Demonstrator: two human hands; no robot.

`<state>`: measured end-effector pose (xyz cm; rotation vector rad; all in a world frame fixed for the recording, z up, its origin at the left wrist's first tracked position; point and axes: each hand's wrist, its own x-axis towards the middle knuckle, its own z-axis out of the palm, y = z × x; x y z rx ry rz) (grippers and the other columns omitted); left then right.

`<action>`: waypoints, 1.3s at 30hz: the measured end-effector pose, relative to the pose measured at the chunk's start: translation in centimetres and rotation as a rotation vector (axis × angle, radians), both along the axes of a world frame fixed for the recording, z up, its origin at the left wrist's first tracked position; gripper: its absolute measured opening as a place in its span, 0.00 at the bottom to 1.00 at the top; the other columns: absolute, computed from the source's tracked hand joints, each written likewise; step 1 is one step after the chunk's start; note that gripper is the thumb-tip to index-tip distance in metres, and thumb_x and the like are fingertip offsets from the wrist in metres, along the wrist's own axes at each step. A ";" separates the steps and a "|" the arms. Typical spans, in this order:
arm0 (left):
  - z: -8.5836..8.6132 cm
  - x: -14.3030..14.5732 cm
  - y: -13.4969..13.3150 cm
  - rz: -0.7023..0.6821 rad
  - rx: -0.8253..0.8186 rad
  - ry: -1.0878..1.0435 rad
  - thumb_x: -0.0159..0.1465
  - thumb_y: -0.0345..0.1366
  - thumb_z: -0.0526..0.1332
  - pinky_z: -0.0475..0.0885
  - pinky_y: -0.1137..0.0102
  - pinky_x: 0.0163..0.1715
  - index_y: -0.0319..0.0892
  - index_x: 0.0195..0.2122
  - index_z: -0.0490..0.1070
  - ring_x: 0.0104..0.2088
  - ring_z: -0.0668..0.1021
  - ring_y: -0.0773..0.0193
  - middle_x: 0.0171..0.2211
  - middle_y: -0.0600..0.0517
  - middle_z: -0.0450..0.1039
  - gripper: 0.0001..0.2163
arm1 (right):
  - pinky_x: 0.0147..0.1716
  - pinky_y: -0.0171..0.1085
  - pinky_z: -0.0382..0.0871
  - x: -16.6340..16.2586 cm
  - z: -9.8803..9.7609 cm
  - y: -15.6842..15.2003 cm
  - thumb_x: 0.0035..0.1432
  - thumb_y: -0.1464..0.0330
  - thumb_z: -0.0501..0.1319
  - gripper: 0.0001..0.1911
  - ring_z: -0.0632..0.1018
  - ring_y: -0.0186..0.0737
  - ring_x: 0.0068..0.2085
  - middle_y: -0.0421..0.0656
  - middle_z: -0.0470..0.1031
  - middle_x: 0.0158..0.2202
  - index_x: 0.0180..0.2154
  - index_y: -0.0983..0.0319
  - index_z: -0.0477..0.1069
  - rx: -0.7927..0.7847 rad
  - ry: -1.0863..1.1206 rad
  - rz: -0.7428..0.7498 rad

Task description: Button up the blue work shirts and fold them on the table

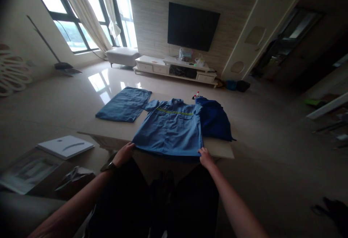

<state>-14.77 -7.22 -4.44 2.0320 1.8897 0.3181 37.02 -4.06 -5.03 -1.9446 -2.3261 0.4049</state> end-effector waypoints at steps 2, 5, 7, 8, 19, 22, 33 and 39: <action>-0.5 -0.3 -0.4 -0.027 0.001 -0.010 0.64 0.25 0.55 0.74 0.67 0.47 0.43 0.46 0.75 0.46 0.81 0.57 0.48 0.44 0.76 0.13 | 0.55 0.39 0.67 0.6 0.1 0.0 0.46 0.84 0.53 0.25 0.73 0.44 0.50 0.47 0.75 0.45 0.42 0.62 0.77 0.014 0.017 -0.032; 0.0 -0.9 -0.3 -0.039 0.073 -0.003 0.66 0.25 0.53 0.74 0.67 0.46 0.43 0.50 0.74 0.46 0.81 0.57 0.51 0.44 0.76 0.16 | 0.58 0.42 0.67 1.4 1.4 0.1 0.50 0.82 0.51 0.27 0.73 0.47 0.53 0.50 0.75 0.50 0.48 0.63 0.76 0.063 0.039 -0.089; 0.9 -1.3 0.0 -0.027 0.177 0.018 0.68 0.25 0.52 0.75 0.67 0.46 0.43 0.54 0.73 0.46 0.81 0.57 0.52 0.43 0.76 0.17 | 0.62 0.44 0.64 1.7 2.8 0.0 0.54 0.81 0.48 0.30 0.72 0.49 0.59 0.52 0.73 0.57 0.56 0.63 0.73 0.204 0.105 -0.151; 1.5 -1.3 0.1 -0.014 0.241 0.029 0.69 0.26 0.51 0.74 0.67 0.46 0.43 0.56 0.72 0.46 0.81 0.57 0.53 0.43 0.76 0.18 | 0.64 0.45 0.63 1.8 3.6 -0.1 0.56 0.80 0.48 0.32 0.70 0.49 0.62 0.52 0.71 0.61 0.60 0.62 0.70 0.311 0.157 -0.184; 3.2 -2.4 -3.2 -0.119 0.235 0.086 0.68 0.30 0.53 0.76 0.65 0.45 0.45 0.49 0.78 0.40 0.81 0.56 0.44 0.45 0.78 0.15 | 0.61 0.44 0.69 4.3 4.4 -2.7 0.46 0.77 0.52 0.28 0.80 0.45 0.53 0.46 0.82 0.49 0.45 0.60 0.82 0.017 0.295 -0.102; 2.1 -3.1 -5.7 -0.108 0.230 0.059 0.68 0.32 0.54 0.77 0.62 0.47 0.47 0.52 0.78 0.43 0.82 0.54 0.46 0.45 0.79 0.16 | 0.60 0.47 0.70 5.8 3.7 -4.8 0.46 0.76 0.52 0.27 0.80 0.47 0.52 0.47 0.82 0.48 0.44 0.59 0.81 -0.013 0.338 -0.042; 0.7 -3.1 -9.2 -0.104 0.236 0.001 0.68 0.35 0.54 0.79 0.59 0.48 0.47 0.56 0.78 0.42 0.82 0.54 0.46 0.44 0.81 0.19 | 0.59 0.47 0.70 6.3 2.7 -9.2 0.48 0.75 0.55 0.27 0.78 0.48 0.53 0.47 0.77 0.49 0.49 0.58 0.80 -0.066 0.329 -0.059; -0.1 -4.2 -9.4 -0.112 0.347 -0.024 0.70 0.39 0.54 0.81 0.58 0.49 0.47 0.60 0.77 0.46 0.83 0.51 0.48 0.44 0.81 0.20 | 0.67 0.50 0.64 6.3 2.7 -10.6 0.45 0.78 0.52 0.36 0.75 0.47 0.59 0.43 0.75 0.57 0.54 0.51 0.79 0.099 0.346 -0.118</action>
